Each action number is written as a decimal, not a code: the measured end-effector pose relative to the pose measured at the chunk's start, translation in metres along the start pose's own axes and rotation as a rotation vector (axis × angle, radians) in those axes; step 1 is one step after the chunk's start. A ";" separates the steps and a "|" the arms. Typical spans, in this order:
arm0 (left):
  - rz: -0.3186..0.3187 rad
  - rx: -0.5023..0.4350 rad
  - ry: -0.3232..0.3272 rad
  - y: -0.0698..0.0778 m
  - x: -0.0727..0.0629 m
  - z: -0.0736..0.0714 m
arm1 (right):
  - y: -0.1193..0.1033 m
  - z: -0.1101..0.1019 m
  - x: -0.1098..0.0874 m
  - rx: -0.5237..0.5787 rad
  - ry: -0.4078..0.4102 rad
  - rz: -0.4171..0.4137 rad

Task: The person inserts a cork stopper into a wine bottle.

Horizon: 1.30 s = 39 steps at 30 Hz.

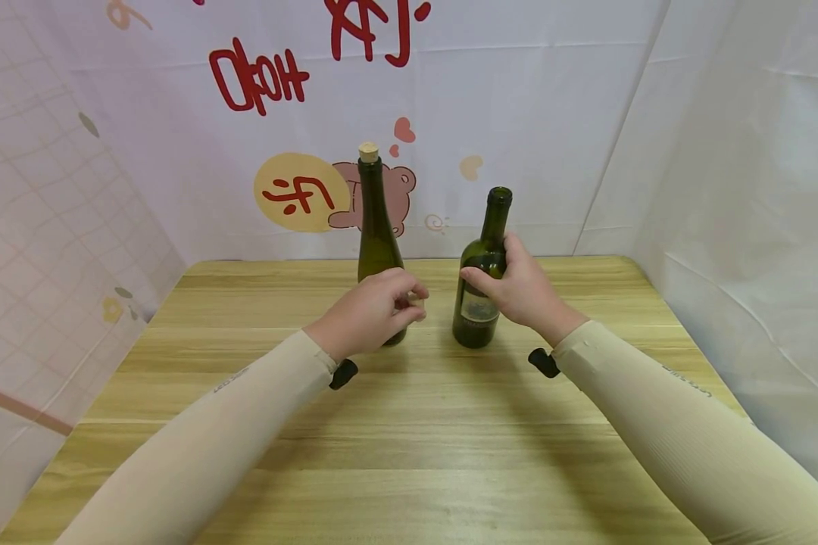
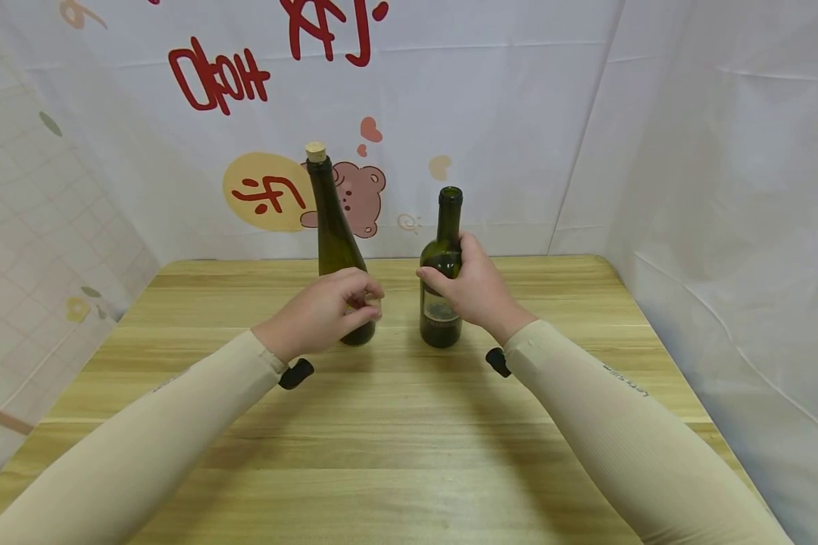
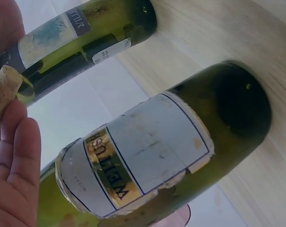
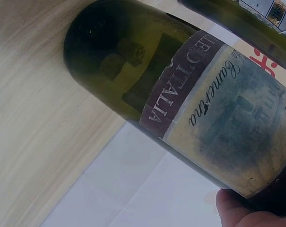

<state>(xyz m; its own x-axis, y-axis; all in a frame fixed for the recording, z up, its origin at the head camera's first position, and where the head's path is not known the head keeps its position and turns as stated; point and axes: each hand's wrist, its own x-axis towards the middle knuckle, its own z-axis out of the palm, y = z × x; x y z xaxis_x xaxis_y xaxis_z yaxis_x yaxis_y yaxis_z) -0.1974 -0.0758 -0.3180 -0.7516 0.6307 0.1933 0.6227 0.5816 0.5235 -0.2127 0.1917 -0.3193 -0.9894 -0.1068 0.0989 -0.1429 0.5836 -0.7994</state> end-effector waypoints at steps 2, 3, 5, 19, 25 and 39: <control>-0.004 -0.003 0.004 0.002 0.002 0.000 | 0.000 0.000 0.000 -0.002 0.003 0.001; -0.004 -0.006 0.008 0.002 0.003 -0.001 | 0.001 0.000 0.000 -0.006 0.006 0.003; -0.001 -0.008 0.022 0.004 0.006 -0.001 | 0.001 0.000 0.000 -0.008 0.007 0.002; 0.035 -0.019 0.132 0.013 0.020 -0.005 | 0.000 -0.001 0.000 0.023 -0.012 0.002; 0.028 -0.046 0.165 0.017 0.026 -0.010 | -0.001 -0.001 -0.001 0.025 -0.020 0.003; 0.070 -0.040 0.245 0.031 0.041 -0.022 | 0.000 0.000 -0.001 0.039 -0.020 -0.012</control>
<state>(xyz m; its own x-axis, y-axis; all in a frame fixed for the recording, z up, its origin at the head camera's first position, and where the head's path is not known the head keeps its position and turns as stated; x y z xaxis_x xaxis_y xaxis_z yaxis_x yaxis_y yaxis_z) -0.2141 -0.0431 -0.2753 -0.7406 0.5220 0.4231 0.6693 0.5169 0.5337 -0.2121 0.1919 -0.3190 -0.9868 -0.1301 0.0967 -0.1530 0.5503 -0.8208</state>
